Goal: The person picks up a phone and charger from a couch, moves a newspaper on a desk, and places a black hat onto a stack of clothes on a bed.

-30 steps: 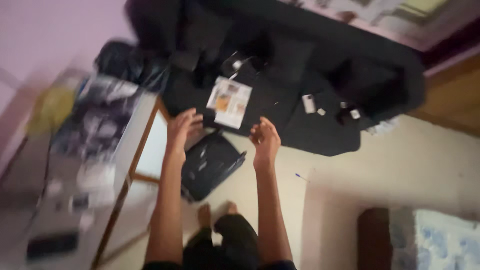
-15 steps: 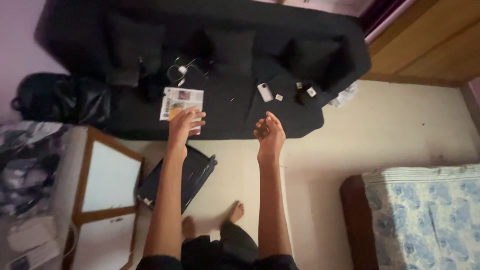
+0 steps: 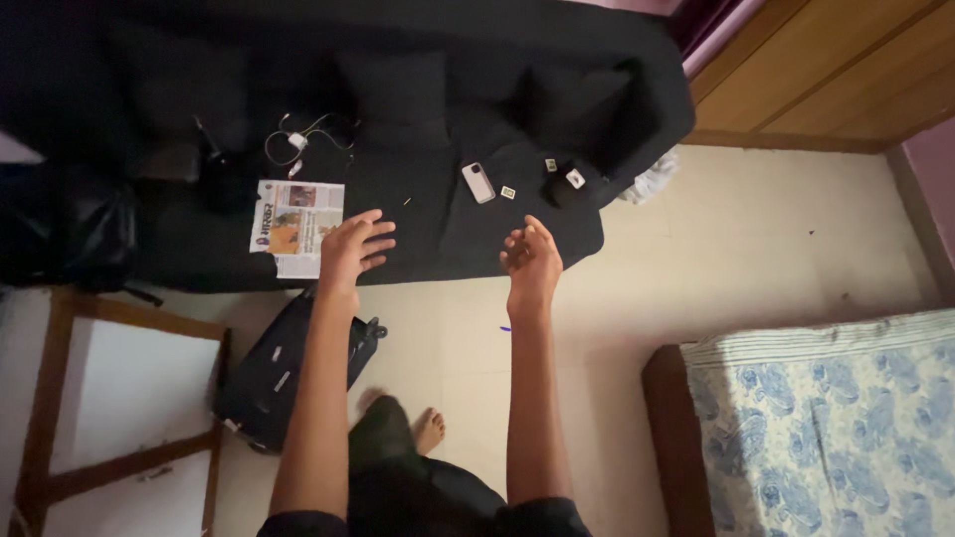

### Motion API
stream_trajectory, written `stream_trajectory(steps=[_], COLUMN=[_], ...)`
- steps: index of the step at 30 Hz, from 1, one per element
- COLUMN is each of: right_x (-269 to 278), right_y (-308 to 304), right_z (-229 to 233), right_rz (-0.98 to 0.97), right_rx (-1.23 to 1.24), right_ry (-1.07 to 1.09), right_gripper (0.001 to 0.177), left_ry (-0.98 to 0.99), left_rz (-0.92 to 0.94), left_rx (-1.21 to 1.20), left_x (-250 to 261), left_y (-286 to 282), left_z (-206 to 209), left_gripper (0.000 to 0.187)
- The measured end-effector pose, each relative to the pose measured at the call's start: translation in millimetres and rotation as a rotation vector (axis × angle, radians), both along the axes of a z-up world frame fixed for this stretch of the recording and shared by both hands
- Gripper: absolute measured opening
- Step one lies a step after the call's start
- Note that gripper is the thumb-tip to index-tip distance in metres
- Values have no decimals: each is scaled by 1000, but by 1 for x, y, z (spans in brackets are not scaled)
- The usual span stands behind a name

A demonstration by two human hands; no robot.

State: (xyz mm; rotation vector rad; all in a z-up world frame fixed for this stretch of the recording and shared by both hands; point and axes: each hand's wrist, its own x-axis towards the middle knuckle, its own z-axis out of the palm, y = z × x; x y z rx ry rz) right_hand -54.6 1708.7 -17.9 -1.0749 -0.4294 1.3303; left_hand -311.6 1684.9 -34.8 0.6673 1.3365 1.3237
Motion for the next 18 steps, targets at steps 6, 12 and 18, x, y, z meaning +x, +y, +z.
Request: stream_trajectory(steps=[6, 12, 18], right_x=[30, 72, 114], right_y=[47, 117, 200], right_z=[-23, -50, -72], right_rz=[-23, -57, -133], right_rx=[-15, -43, -89], right_ry=[37, 52, 86], right_gripper=[34, 33, 35], left_ry=[-37, -46, -63], left_rz=[-54, -67, -143], left_rx=[-31, -86, -131], left_x=[25, 62, 99], left_y=[62, 145, 238], left_z=[-29, -53, -57], left_gripper=[42, 42, 41])
